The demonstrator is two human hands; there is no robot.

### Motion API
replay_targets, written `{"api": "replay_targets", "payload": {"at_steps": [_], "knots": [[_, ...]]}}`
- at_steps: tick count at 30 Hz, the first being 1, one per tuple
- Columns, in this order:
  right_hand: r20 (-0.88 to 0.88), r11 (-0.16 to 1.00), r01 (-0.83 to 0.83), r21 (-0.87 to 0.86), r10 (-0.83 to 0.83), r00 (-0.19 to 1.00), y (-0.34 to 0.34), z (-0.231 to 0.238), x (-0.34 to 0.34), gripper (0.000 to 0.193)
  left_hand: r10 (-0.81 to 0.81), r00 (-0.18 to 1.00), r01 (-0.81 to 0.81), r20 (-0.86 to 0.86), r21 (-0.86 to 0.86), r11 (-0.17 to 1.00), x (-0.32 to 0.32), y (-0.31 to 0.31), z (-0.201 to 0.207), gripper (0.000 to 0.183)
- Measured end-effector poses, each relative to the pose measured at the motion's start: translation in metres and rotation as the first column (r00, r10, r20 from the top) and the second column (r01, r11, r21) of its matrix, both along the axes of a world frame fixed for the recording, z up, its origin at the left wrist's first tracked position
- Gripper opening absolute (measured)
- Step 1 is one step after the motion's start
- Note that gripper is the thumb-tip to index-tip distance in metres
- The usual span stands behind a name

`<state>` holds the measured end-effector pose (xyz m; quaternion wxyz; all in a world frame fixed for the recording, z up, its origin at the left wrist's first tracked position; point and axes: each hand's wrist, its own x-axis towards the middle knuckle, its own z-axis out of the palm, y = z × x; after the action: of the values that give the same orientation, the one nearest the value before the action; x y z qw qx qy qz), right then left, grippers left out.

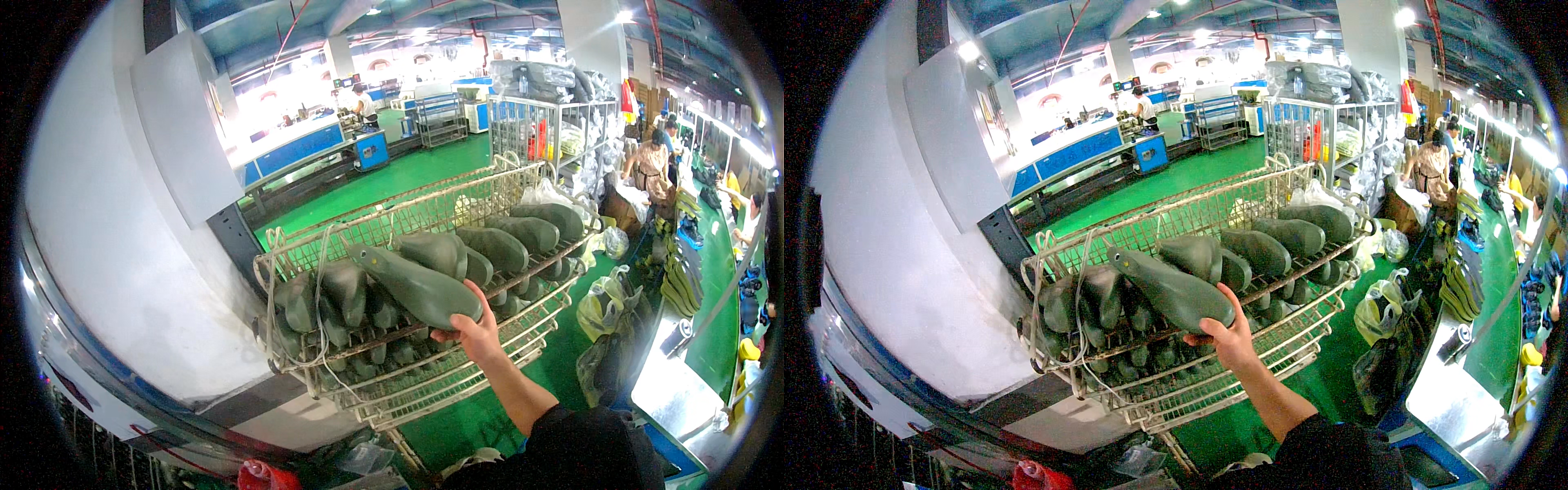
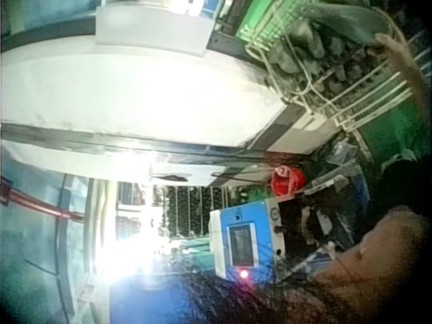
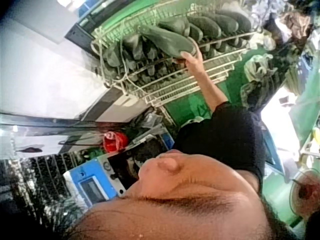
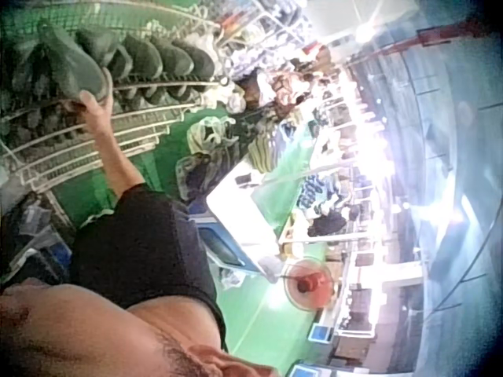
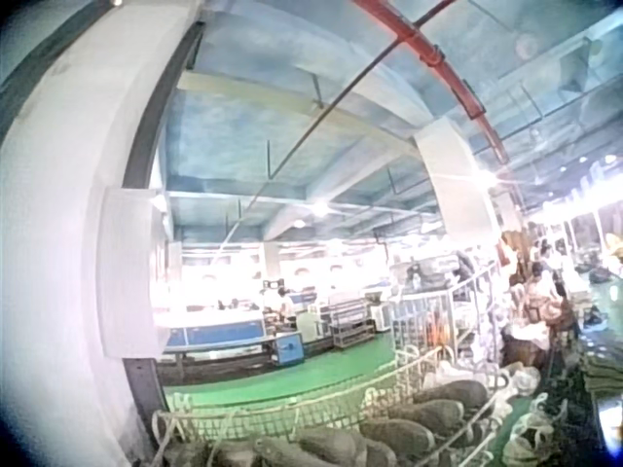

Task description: The person repeatedly picks up a shoe upper and a sole from a rack, places them into a blue machine, and presses a button to operate it. After the machine cycle, the person removes the assembled shoe and places it back onto the rack. This process is repeated for multiple pairs of shoes.

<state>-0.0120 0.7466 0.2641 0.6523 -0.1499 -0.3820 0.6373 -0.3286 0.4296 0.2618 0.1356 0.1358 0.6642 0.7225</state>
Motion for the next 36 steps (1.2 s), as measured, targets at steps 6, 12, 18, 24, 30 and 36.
{"api": "replay_targets", "payload": {"at_steps": [6, 12, 18, 24, 30, 36], "knots": [[0.250, 0.971, -0.187, 0.150, 0.146, 0.957, 0.020, 0.031, -0.009, 0.094, -0.006, 1.000, 0.006, -0.016, -0.010, 1.000, 0.012, 0.004, -0.001, 0.049], [0.740, 0.998, -0.068, 0.013, 0.037, 0.672, 0.015, 0.062, -0.044, 0.085, 0.039, 0.999, -0.039, 0.001, -0.018, 0.999, 0.035, -0.020, -0.017, 0.047], [0.445, 0.857, -0.486, 0.170, 0.374, 0.814, -0.105, -0.055, -0.105, 0.079, 0.321, 0.947, -0.320, 0.004, -0.040, 0.946, 0.113, -0.108, -0.060, 0.046], [0.493, 0.030, -0.998, 0.051, 0.869, 0.051, -0.245, -0.102, -0.106, 0.109, 0.403, 0.901, -0.423, -0.162, -0.117, 0.899, 0.184, -0.138, -0.067, 0.045], [0.098, -0.098, -0.888, -0.448, 0.983, -0.158, -0.257, -0.114, -0.127, 0.065, 0.244, 0.941, -0.337, -0.233, -0.621, 0.708, 0.204, -0.191, -0.033, 0.043], [0.133, -0.131, -0.781, -0.611, 0.955, -0.264, -0.248, -0.184, -0.107, 0.068, 0.372, 0.900, -0.412, -0.226, -0.721, 0.557, 0.267, -0.217, -0.079, 0.026]]}}
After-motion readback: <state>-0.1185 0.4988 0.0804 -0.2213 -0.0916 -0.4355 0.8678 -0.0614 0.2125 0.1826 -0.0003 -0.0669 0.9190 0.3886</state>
